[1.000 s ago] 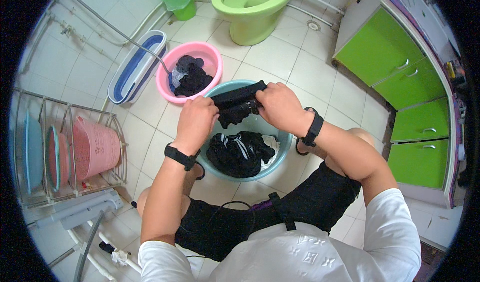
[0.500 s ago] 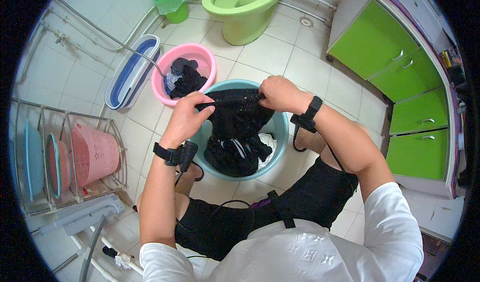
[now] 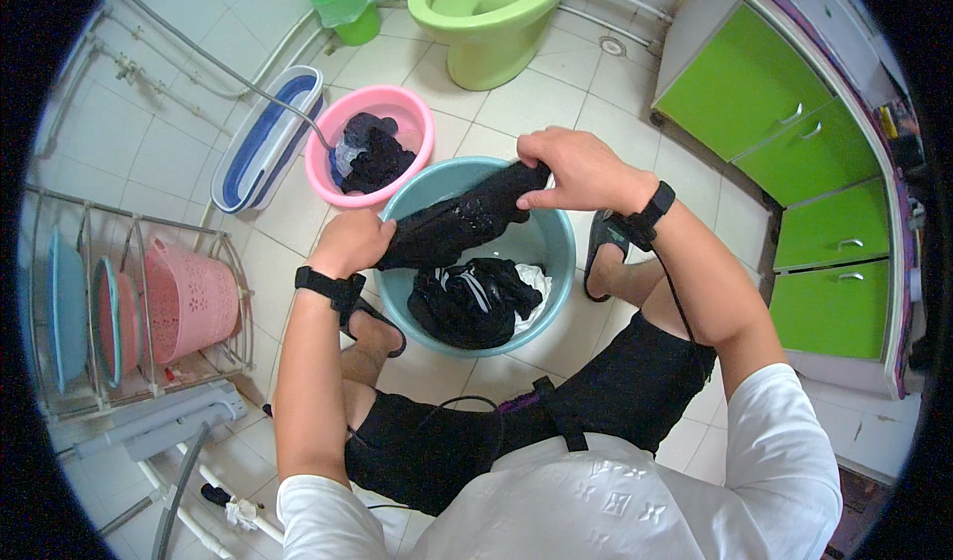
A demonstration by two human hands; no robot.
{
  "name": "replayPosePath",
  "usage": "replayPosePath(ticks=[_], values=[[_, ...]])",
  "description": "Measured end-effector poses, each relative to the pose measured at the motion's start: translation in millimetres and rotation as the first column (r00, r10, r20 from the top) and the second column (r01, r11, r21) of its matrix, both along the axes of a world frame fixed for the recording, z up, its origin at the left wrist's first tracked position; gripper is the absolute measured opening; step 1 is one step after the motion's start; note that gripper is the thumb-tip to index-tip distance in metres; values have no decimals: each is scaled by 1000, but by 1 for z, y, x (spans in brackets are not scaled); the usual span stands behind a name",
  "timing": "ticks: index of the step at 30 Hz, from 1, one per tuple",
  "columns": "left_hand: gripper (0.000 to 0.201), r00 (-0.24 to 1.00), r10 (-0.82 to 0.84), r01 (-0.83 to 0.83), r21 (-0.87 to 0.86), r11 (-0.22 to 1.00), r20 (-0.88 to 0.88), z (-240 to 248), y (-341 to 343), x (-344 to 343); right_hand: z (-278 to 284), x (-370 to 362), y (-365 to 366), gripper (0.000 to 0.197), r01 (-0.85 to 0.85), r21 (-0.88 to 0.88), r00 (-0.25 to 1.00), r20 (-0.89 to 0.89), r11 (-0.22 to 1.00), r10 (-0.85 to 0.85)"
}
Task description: The person sits on the bathroom floor and hand-washes dark garments in a blue basin filled with water. They repeatedly submerge, scrub, wring, and lift the clothes, then transfer some items into a nearby pink basin.
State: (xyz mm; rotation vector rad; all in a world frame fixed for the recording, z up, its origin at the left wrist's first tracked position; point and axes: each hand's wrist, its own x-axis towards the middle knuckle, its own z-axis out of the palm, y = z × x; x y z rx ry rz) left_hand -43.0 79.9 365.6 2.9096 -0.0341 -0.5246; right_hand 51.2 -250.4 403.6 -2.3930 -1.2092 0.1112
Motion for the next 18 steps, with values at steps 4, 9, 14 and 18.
replayPosePath(ticks=[4, 9, 14, 18], values=[[38, 988, -24, 10, 98, 995, 153, -3, -8, -10, -11, -15, 0, 45, -50, -119, 994, -105, 992, 38], [49, 906, -105, 8, 231, 973, 410, 2, -34, -16, -41, -23, 6, 37, 85, -438, 996, 11, 895, -89], [50, 930, -50, -28, 204, 979, 365, 19, -43, -22, -59, -10, 4, 28, 324, -272, 930, -84, 906, -358], [48, 891, -83, -24, 230, 973, 445, 29, -45, -22, -49, 25, -15, 26, 677, 147, 561, -737, 721, -376]])
